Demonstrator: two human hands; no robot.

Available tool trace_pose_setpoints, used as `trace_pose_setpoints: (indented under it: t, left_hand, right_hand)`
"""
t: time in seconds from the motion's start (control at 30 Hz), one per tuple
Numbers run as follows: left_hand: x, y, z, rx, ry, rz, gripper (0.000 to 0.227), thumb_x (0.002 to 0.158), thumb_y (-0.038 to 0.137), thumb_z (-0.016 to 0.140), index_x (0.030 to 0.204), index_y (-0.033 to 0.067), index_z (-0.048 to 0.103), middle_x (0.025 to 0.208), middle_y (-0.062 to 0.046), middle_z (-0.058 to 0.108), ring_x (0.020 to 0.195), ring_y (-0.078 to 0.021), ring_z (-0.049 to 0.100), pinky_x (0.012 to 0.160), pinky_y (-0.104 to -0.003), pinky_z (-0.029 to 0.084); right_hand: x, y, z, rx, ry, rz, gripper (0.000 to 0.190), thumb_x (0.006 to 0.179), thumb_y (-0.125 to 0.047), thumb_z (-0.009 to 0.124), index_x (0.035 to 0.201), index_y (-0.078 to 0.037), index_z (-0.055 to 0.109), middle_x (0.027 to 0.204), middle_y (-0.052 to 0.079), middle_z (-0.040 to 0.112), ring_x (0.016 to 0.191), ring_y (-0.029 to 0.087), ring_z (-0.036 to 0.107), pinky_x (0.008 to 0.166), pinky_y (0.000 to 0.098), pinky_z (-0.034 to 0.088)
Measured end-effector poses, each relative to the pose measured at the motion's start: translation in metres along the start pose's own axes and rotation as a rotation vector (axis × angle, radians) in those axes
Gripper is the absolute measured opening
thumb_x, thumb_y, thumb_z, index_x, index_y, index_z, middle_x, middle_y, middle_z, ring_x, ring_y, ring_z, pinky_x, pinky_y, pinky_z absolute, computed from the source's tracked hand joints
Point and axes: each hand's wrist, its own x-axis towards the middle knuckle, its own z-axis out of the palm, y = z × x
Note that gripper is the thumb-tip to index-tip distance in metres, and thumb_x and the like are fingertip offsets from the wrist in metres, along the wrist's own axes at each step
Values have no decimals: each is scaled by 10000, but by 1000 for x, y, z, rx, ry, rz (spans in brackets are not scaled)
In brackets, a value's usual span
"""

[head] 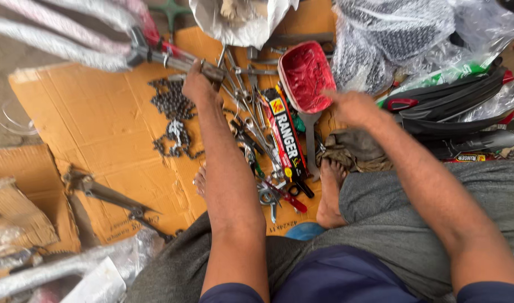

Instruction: The person assembles a bicycle by attaching a black plastic component to the handlebar stem using a screwdriver and wrench. They apply red grease to the stem, insert the handlebar, and tighten the bolts to secure the assembly.

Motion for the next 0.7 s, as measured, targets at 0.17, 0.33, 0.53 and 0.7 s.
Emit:
trace_pose_setpoints:
  t: [0.17,0.33,0.53,0.7]
  left_hand:
    - [7,-12,4,-113,-6,49,124,903,30,669,1004,-41,657,825,-106,676,687,-196,677,586,-346,591]
    - [9,-18,-1,-114,-29,78,121,900,66,707,958,-32,665,838,-99,672,703,-203,661,578,-375,572]
    - [-2,-12,-1,-20,-11,42,150,895,151,732,962,28,676,846,-69,674,747,-208,670,586,-395,550]
    - [1,-15,-5,-10,-17,46,165,902,170,740,974,35,677,857,-62,671,767,-209,668,601,-405,566]
  right_hand:
    - [-9,21,-17,-274,106,-93,785,809,-101,735,1524,-300,479,1018,115,665,909,291,695,757,435,575]
    - [-2,17,-40,-371,79,-72,690,931,-31,636,1539,-317,477,1035,114,644,942,254,668,701,363,592]
    - [4,18,-46,-703,112,-235,547,986,-146,572,1496,-326,484,1112,100,650,1009,236,657,812,404,572]
    - [-3,14,-37,-584,-47,-221,569,972,-158,589,1502,-322,462,1178,105,635,1037,247,654,902,441,562]
